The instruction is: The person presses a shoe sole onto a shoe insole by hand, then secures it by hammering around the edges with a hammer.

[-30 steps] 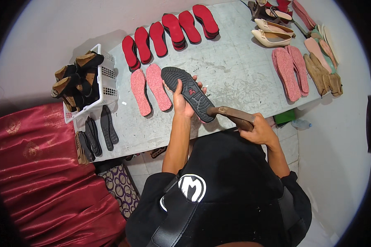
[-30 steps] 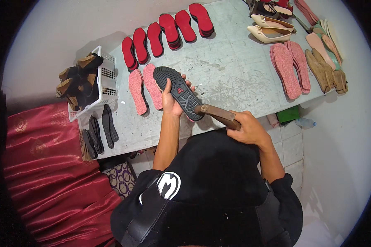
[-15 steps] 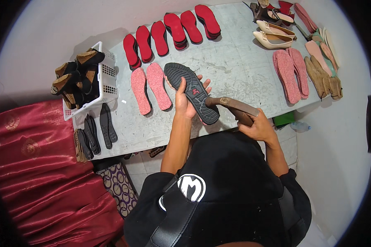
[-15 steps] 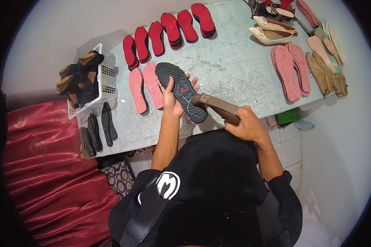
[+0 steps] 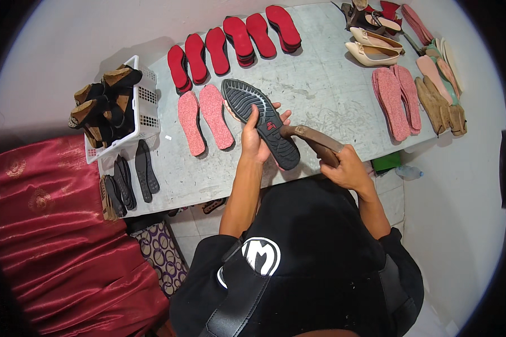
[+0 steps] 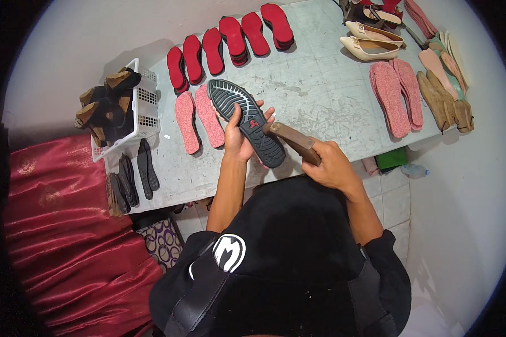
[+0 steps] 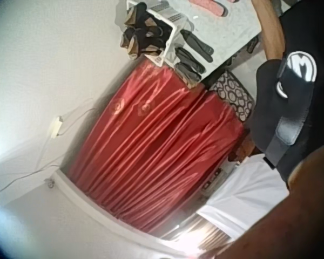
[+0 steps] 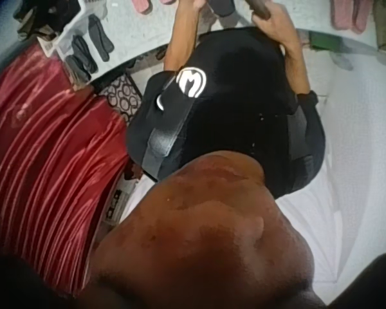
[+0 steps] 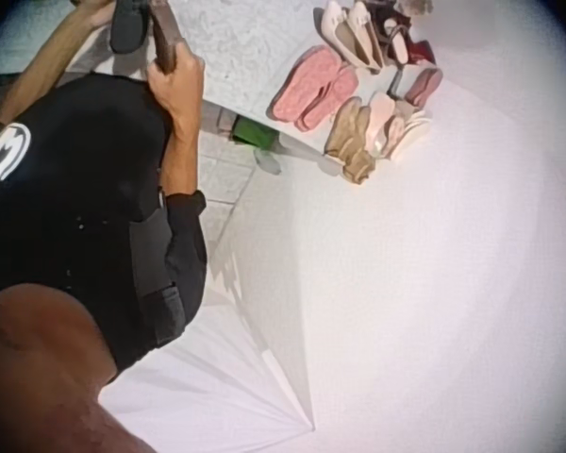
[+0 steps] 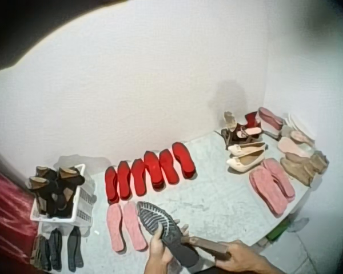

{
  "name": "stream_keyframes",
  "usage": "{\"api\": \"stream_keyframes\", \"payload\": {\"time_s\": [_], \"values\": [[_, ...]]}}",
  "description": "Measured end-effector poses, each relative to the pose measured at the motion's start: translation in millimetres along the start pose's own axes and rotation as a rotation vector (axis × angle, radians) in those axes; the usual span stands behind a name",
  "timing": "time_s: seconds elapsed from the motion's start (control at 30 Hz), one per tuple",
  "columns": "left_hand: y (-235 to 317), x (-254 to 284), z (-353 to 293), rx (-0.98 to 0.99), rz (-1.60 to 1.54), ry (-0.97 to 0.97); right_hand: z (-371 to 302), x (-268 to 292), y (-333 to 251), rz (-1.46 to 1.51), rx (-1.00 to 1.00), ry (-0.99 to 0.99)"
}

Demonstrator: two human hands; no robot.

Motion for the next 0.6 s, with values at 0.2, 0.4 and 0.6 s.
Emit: {"api": "stream_keyframes", "payload": {"time_s": [0.2,0.4,0.6], "values": [[-2,4,4,-0.006,0.032,0.031,-3,-3,2,-0.025,0.039,-0.019],[-2,-6,0,-0.076,0.166,0.074,4,-12,-9,0.026,0.059,-0.119],[2,-4,-3,-0.078,0.13,0.034,2,-14,-7,-0.014,0.053,-0.076]]}}
Point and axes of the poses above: each hand's wrist, its own z-axis towards the middle knuckle, its own x-axis out of the back of the hand, y = z × x, the point moved 2 cm from there along z, towards the middle knuckle, and after that the axes turned 14 degrees about y, right-handed, at the moved point
